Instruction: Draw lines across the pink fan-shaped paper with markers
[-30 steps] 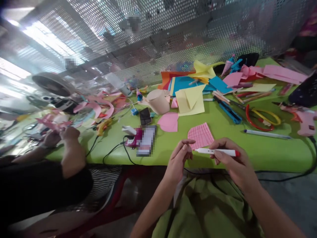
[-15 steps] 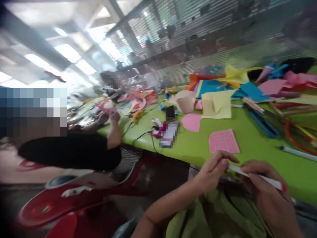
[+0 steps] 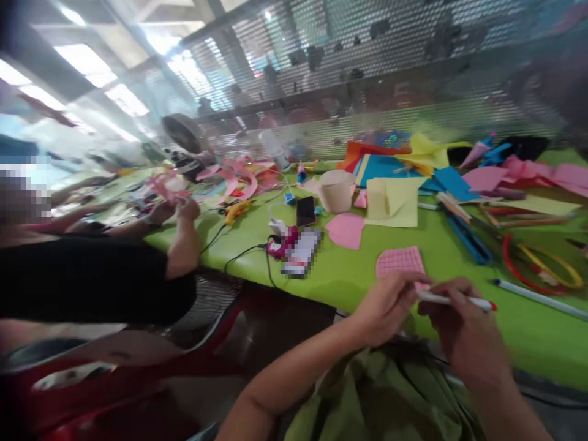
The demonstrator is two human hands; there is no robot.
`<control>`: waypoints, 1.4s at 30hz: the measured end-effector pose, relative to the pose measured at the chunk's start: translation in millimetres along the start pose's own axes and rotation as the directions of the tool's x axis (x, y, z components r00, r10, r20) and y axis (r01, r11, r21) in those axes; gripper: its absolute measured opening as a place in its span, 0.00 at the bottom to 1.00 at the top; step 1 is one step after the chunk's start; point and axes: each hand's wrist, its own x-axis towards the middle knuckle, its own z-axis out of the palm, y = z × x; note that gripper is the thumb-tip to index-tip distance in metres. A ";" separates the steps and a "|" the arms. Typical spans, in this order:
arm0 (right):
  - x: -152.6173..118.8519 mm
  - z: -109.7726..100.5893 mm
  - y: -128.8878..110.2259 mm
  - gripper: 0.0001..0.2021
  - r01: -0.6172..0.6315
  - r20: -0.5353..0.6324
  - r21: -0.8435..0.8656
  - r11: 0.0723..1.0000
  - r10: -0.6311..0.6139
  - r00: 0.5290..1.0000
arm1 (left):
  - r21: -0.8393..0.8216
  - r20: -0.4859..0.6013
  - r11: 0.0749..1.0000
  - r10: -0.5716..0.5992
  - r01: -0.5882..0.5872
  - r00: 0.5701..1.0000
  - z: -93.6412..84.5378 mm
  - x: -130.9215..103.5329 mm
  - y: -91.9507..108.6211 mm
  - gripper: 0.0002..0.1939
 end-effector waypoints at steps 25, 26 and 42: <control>134.1 -27.8 -7.5 0.18 0.307 0.289 -0.689 0.657 -0.139 0.947 | 0.321 0.079 0.899 -0.337 0.296 0.938 -69.9 93.4 -66.5 0.23; 137.2 -24.9 -9.7 0.20 0.219 0.246 -0.626 0.748 -0.077 0.966 | 0.208 0.036 0.934 -0.304 0.290 0.952 -71.9 98.4 -66.7 0.22; 146.6 -18.6 -40.7 0.10 0.479 0.038 -0.539 0.693 -0.548 0.835 | -0.616 -0.125 0.765 -0.327 0.185 0.937 -54.2 118.7 -68.3 0.28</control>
